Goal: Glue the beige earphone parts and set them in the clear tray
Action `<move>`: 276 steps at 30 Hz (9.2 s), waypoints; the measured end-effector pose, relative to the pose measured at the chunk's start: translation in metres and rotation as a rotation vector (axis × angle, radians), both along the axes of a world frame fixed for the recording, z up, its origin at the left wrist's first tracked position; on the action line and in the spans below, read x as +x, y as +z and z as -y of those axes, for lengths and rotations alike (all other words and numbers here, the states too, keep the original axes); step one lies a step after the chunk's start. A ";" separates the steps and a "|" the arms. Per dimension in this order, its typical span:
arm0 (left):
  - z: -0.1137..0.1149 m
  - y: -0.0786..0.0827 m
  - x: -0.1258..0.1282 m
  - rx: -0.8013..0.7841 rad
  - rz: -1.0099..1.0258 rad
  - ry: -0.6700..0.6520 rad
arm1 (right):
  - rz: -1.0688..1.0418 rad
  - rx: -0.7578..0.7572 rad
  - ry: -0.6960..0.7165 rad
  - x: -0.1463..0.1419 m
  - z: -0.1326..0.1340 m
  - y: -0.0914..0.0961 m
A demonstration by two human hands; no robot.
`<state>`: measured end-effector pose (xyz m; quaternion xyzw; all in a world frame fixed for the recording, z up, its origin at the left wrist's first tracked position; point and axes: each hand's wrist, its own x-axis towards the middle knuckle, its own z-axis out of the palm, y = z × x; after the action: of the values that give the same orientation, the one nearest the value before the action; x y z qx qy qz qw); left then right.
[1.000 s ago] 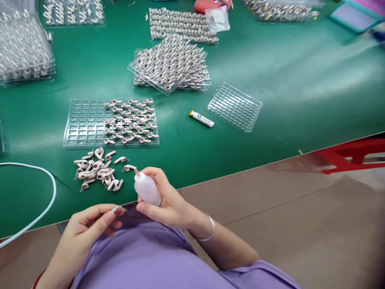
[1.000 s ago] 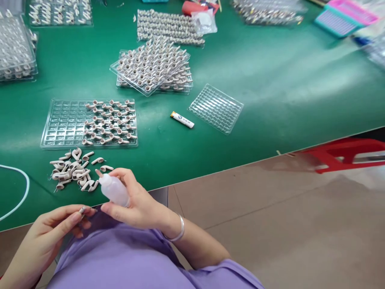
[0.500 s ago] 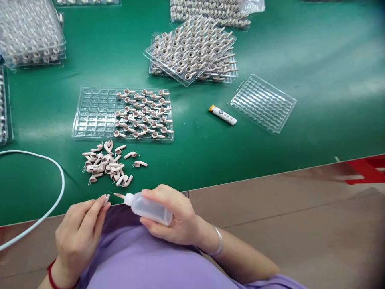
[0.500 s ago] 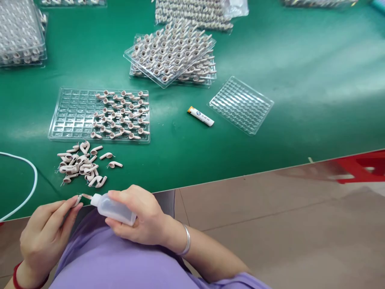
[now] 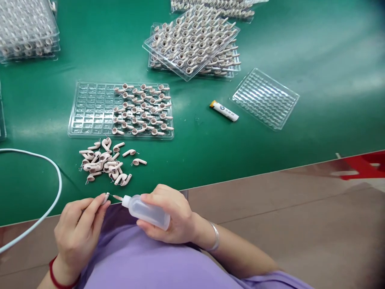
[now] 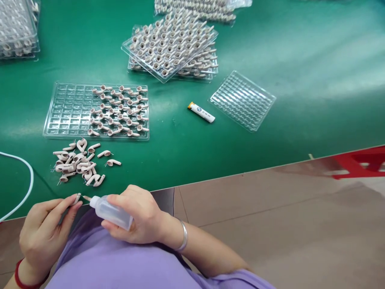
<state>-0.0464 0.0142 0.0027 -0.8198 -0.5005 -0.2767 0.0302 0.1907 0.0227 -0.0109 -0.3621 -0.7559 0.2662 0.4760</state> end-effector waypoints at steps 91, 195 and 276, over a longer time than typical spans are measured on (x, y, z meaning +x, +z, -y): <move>0.022 -0.005 0.037 -1.414 1.366 0.578 | 0.149 0.117 -0.088 -0.028 0.008 -0.006; -0.213 0.060 0.064 -0.152 -0.092 -0.007 | -0.195 -0.213 -0.348 0.022 -0.023 0.008; -0.004 0.010 0.002 -0.011 -0.028 -0.065 | -0.003 0.032 0.012 0.005 -0.004 0.001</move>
<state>-0.0442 0.0180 0.0131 -0.8396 -0.4745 -0.2635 0.0237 0.1959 0.0263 -0.0098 -0.3496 -0.7615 0.2575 0.4812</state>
